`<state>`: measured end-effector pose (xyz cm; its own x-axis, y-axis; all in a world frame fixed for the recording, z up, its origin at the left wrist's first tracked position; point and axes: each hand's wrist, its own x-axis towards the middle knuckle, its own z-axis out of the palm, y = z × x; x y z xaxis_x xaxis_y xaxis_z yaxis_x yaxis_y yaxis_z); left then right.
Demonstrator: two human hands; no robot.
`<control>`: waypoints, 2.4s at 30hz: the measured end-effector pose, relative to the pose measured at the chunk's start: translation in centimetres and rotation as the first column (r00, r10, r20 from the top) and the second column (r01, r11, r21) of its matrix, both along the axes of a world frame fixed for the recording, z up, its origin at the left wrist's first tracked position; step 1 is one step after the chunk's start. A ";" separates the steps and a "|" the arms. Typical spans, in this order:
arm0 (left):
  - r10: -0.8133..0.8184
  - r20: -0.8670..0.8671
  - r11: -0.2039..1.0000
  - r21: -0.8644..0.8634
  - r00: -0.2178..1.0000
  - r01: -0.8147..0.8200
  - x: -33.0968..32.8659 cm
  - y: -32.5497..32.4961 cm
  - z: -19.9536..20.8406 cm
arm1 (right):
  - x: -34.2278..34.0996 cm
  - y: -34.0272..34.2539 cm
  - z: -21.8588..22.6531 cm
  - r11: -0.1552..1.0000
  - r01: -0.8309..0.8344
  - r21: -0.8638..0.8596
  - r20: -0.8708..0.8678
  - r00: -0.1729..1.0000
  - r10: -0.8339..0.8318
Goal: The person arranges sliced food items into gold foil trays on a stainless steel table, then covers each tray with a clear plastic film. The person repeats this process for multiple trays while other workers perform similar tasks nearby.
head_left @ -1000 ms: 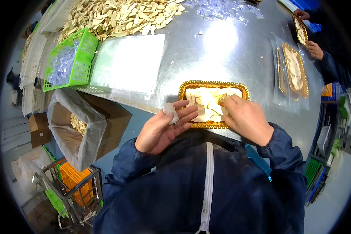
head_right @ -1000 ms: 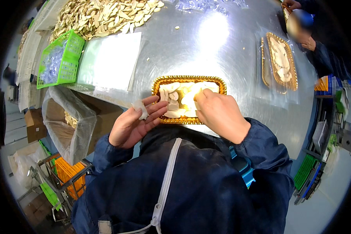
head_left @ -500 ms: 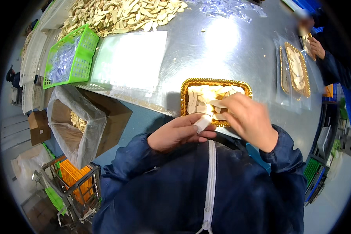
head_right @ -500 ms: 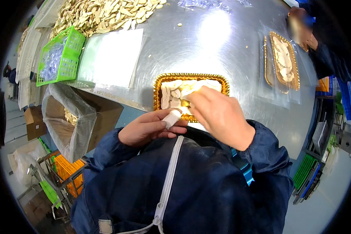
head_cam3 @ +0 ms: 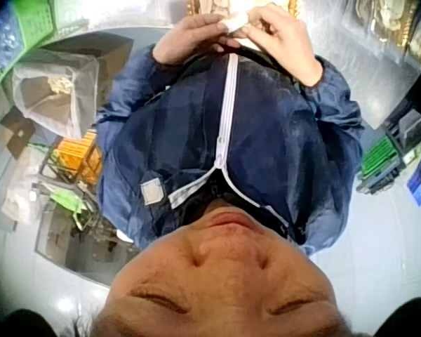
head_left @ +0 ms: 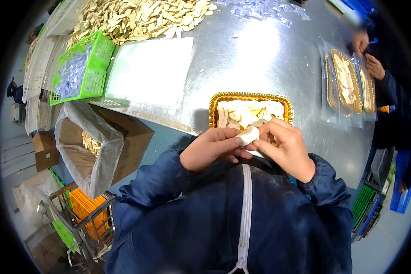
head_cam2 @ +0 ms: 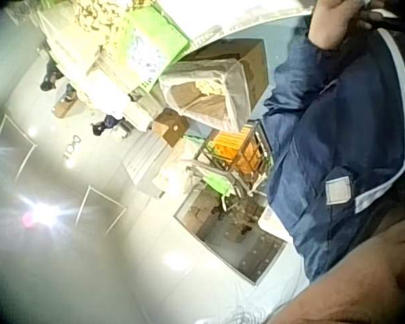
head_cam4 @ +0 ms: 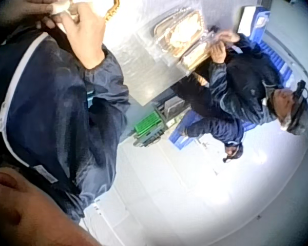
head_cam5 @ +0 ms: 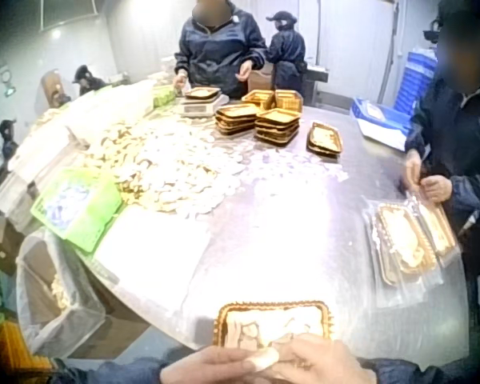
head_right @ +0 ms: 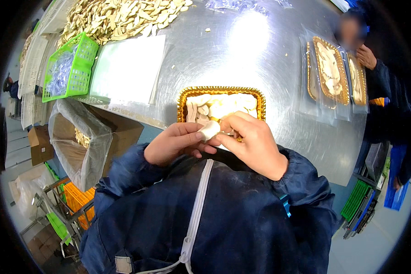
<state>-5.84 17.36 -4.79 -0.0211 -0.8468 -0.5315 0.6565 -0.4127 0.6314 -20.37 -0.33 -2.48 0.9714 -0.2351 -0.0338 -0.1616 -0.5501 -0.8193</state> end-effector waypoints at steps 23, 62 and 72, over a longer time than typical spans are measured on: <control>0.005 0.954 0.983 0.050 -0.300 0.176 -1.9 1.0 -1.8 | 3.2 -1.9 -2.3 0.993 -0.119 -0.024 -0.126 0.985 0.115; -0.067 0.930 0.879 0.226 -0.361 0.419 -3.0 -1.2 -3.4 | -1.2 -1.5 -3.1 0.828 0.106 -0.550 -0.094 0.978 -0.188; -0.062 0.933 0.883 0.217 -0.353 0.417 -2.9 -1.3 -3.3 | -0.9 -1.0 -2.9 0.821 0.097 -0.562 -0.066 0.985 -0.161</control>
